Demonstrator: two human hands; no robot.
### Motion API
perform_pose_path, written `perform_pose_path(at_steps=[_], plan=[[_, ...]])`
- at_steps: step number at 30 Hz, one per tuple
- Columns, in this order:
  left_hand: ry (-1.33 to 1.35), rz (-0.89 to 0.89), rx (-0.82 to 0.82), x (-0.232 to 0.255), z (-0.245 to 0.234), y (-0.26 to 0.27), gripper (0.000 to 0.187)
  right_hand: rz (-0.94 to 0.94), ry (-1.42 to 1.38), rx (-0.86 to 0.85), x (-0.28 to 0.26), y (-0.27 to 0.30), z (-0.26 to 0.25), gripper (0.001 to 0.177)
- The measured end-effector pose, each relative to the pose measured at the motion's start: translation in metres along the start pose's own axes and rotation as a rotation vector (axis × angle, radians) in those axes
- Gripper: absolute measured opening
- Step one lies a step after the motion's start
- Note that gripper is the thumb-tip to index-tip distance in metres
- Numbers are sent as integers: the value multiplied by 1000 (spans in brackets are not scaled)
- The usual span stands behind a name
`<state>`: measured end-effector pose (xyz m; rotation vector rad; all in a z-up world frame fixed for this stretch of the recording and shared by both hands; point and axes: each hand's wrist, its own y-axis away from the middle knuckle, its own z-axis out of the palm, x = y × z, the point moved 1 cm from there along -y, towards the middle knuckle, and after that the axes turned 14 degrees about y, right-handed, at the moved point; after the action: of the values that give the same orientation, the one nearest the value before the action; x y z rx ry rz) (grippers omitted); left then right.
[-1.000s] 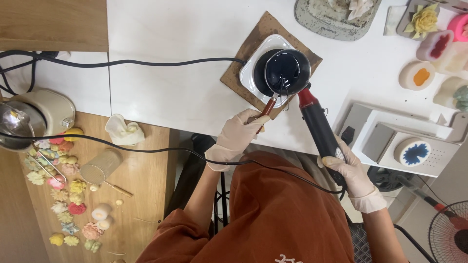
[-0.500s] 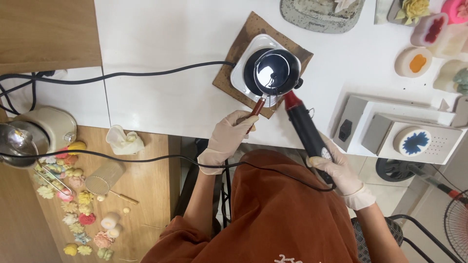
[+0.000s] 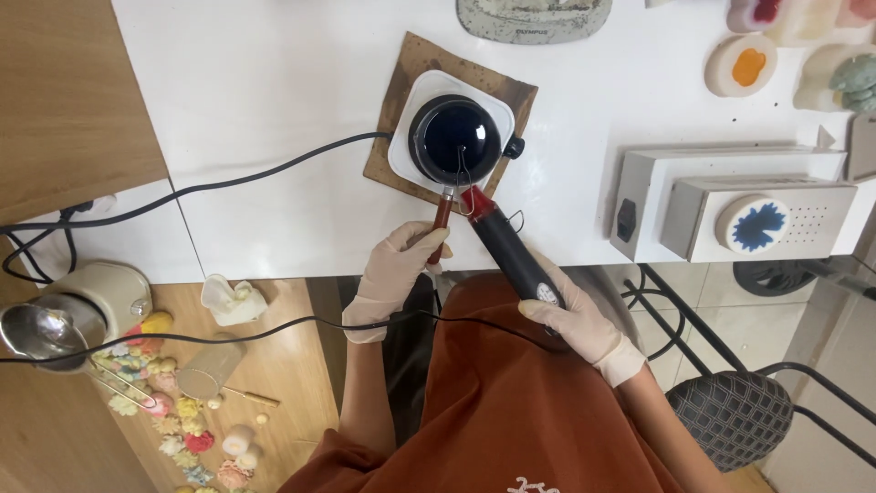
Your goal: Using a heat gun and molten wax to assemble or refine decorative flower-shaped candles.
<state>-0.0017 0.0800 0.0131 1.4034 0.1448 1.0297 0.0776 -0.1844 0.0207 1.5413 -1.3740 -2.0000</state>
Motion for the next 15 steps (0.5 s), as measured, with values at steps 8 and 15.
perform_pose_path(at_steps=[8,15], plan=[[-65,-115,-7,7,22,2,33,71,-43,30,29,-13,4,83],[-135,-193,18,11,41,1,36,113,-88,-34,41,-25,7,91]])
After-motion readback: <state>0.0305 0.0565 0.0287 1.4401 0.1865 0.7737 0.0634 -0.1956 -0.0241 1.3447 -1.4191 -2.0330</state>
